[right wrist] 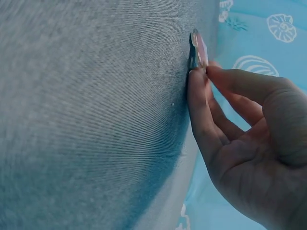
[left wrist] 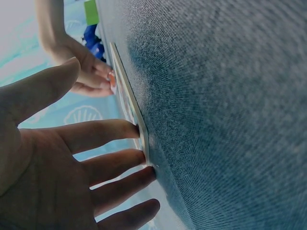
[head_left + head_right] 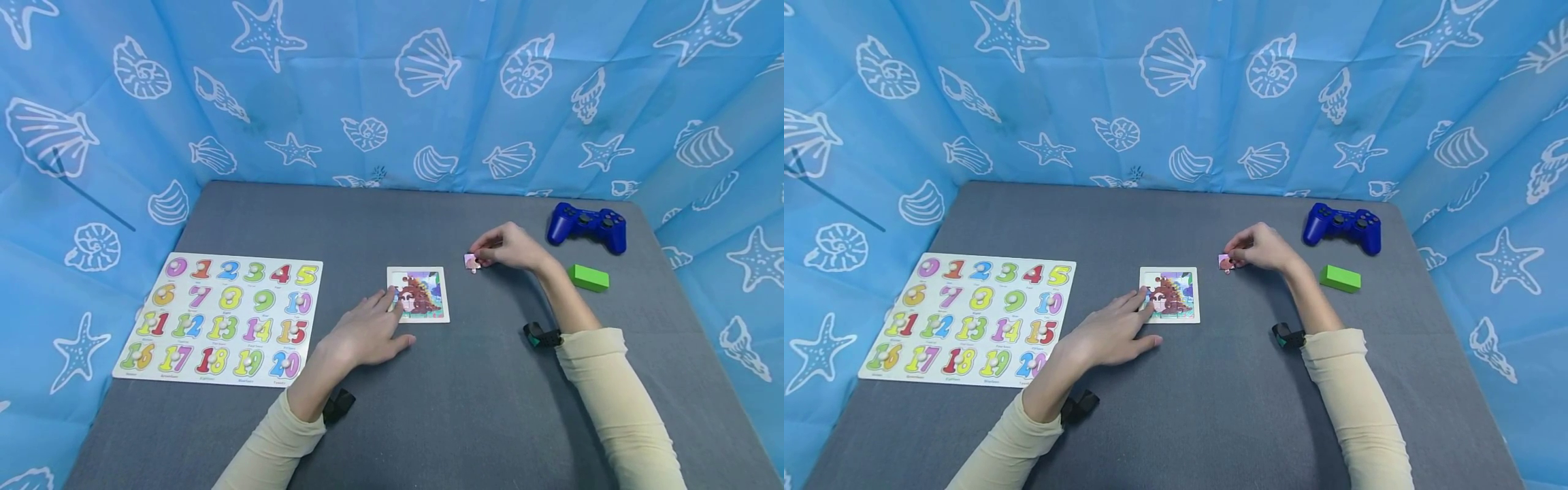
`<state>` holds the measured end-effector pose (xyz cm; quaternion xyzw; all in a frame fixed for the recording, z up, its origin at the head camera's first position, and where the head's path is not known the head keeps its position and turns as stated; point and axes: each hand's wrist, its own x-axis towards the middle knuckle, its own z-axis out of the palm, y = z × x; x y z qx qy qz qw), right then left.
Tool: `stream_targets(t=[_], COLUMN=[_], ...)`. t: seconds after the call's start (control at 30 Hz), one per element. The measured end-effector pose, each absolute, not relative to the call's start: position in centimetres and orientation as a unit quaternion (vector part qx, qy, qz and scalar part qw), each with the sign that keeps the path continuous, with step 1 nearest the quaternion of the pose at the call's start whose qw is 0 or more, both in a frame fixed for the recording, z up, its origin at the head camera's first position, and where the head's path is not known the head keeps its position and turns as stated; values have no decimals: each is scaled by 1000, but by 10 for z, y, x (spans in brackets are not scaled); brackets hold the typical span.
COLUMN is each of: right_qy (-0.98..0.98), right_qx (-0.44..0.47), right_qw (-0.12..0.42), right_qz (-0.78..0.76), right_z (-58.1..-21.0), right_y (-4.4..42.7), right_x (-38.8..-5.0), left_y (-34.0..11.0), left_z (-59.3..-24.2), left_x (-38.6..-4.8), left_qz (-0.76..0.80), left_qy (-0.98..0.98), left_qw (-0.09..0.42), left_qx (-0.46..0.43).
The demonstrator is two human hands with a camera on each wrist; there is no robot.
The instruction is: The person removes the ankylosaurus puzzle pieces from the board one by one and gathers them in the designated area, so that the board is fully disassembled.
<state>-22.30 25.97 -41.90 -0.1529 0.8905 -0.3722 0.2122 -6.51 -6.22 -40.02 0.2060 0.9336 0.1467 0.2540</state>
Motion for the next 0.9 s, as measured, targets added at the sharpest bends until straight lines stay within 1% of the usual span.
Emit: stream_targets(t=[0.3, 0.57, 0.9], right_qy=[898, 874, 846], right_qx=[-136, -131, -120], right_qw=[209, 219, 225], right_qz=[-363, -414, -468], right_z=[-414, -413, -414], right_y=[267, 271, 264], right_x=[-220, -217, -212], left_y=[-63, -63, -63], left_z=[-400, -400, -400], left_x=[-65, -65, -65], left_qz=[147, 147, 150], left_qy=[933, 934, 933], left_qw=[254, 252, 252], left_qx=[208, 208, 208])
